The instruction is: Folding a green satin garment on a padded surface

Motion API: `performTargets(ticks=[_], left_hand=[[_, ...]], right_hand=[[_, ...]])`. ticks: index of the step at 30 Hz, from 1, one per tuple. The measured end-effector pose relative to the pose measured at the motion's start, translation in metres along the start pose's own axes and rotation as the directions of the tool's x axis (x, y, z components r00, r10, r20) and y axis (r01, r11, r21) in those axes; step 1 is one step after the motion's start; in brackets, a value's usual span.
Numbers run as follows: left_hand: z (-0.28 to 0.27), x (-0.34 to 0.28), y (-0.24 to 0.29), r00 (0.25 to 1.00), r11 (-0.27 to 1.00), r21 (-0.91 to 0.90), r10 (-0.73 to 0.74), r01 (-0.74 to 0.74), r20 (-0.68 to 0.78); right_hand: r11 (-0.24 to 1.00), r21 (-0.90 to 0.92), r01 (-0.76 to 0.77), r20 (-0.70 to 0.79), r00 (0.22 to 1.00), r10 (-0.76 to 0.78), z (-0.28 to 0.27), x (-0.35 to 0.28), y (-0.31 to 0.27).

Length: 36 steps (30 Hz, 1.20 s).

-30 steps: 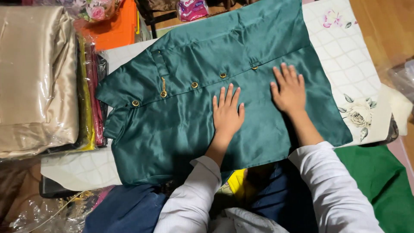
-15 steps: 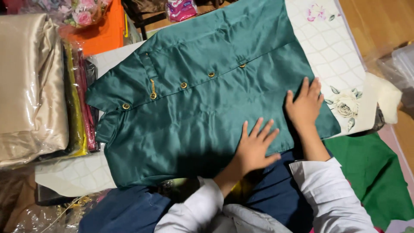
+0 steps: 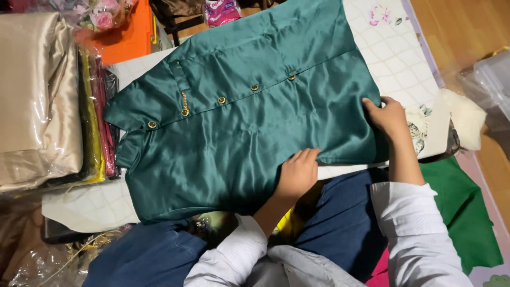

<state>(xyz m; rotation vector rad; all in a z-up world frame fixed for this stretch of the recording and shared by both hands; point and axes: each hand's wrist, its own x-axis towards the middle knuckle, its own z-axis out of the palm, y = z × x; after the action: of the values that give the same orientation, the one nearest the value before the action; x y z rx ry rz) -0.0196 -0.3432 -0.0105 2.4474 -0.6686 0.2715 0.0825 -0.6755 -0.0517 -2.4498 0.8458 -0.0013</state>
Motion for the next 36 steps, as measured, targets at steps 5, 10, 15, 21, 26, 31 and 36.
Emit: performTargets(ticks=[5, 10, 15, 21, 26, 31, 36], left_hand=[[-0.033, 0.005, 0.016, 0.999, 0.998, -0.055, 0.016, -0.018, -0.037], [-0.041, 0.001, 0.018, 0.999, 0.996, -0.092, -0.018, 0.016, -0.027], [-0.08, 0.006, 0.035, 1.0, 0.969, -0.246, 0.005, -0.005, 0.003], [-0.089, -0.003, 0.036, 0.995, 0.934, -0.356, 0.008, 0.029, 0.103], [-0.111, -0.003, 0.044, 0.964, 0.875, -0.475, 0.042, 0.091, 0.263], [-0.127, -0.011, 0.06, 0.857, 0.834, -0.514, 0.107, 0.198, 0.504], [-0.075, -0.029, 0.047, 0.767, 0.729, -0.651, 0.288, 0.214, 0.574]], right_hand=[[0.988, 0.147, -0.046, 0.098, 0.995, 0.031, -0.032, -0.044, -0.058], [0.985, 0.155, -0.079, 0.112, 0.992, 0.062, -0.052, -0.065, -0.082], [0.985, 0.087, -0.151, 0.194, 0.972, 0.132, -0.05, -0.064, -0.08], [0.933, 0.283, -0.221, 0.378, 0.92, 0.103, -0.066, -0.102, -0.117], [0.754, 0.594, -0.281, 0.43, 0.903, -0.002, -0.039, -0.066, -0.071], [0.636, 0.752, -0.173, 0.25, 0.968, -0.033, -0.059, -0.101, -0.052], [0.749, 0.627, -0.214, 0.29, 0.957, 0.031, -0.083, -0.144, -0.03]])
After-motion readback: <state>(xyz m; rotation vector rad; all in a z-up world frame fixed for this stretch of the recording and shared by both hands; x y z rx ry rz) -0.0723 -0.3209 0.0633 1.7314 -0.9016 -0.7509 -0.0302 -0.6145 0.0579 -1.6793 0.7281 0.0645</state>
